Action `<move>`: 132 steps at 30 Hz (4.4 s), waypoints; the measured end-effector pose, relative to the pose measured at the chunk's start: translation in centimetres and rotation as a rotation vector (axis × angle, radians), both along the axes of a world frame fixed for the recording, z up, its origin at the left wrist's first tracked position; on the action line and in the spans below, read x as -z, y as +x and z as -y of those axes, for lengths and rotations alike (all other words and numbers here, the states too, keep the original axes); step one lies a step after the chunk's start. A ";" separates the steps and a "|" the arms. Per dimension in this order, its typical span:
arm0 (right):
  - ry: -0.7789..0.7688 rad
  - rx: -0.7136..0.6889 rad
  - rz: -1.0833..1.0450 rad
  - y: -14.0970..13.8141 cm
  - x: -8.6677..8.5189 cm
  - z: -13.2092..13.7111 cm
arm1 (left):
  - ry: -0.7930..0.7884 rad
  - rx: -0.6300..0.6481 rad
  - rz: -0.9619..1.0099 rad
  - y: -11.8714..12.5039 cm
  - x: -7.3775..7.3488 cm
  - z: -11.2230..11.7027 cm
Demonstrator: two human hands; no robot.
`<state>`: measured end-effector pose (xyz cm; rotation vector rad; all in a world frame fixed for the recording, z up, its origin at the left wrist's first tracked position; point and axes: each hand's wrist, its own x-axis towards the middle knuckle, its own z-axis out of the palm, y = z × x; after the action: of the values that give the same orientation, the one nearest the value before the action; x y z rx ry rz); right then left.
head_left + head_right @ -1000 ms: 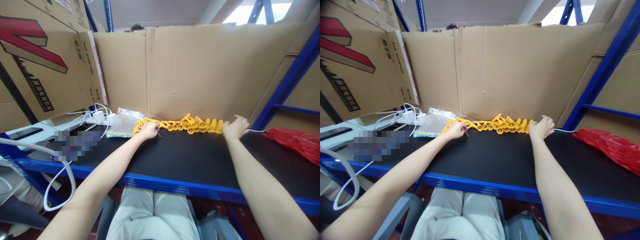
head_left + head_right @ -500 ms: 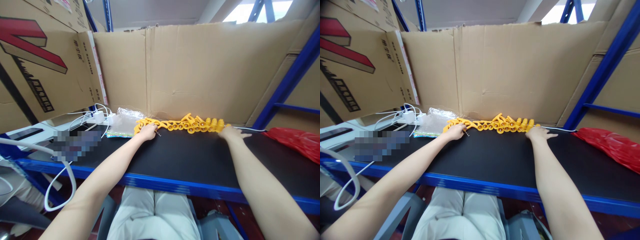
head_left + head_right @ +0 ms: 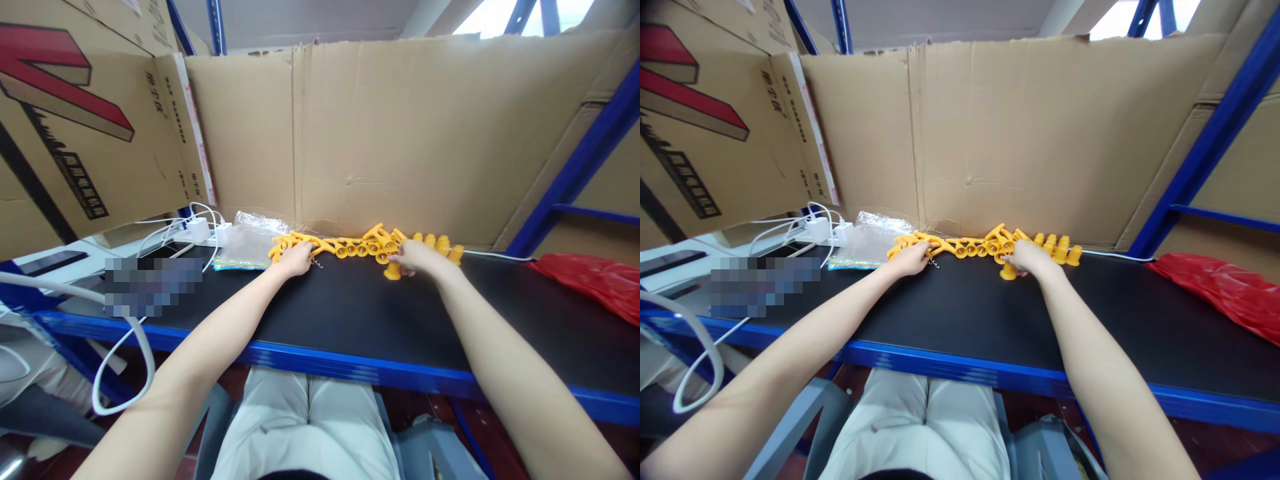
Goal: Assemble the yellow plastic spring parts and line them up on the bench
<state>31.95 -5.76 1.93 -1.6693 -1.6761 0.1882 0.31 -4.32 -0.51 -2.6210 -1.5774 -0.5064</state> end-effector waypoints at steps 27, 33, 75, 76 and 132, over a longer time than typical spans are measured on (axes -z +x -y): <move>-0.128 -0.326 0.258 -6.0 2.1 1.7 | 0.275 -0.163 0.103 -1.0 0.0 -1.3; -0.039 -0.310 0.333 -5.6 2.2 1.3 | 0.263 -0.065 0.145 0.2 -0.8 0.1; 0.042 -0.304 0.382 -4.7 1.7 1.2 | 0.147 -0.030 0.056 0.6 -0.8 0.8; 0.058 -0.319 0.375 -4.7 1.8 1.1 | 0.146 -0.032 0.055 0.6 -0.9 0.8; -0.232 -0.473 -0.541 -6.6 1.3 2.1 | 0.163 -0.041 0.105 1.3 -1.4 1.9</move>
<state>25.38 -7.85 0.59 -1.1923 -1.6263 1.0017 1.56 -6.23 0.87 -2.4750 -1.5423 -0.7473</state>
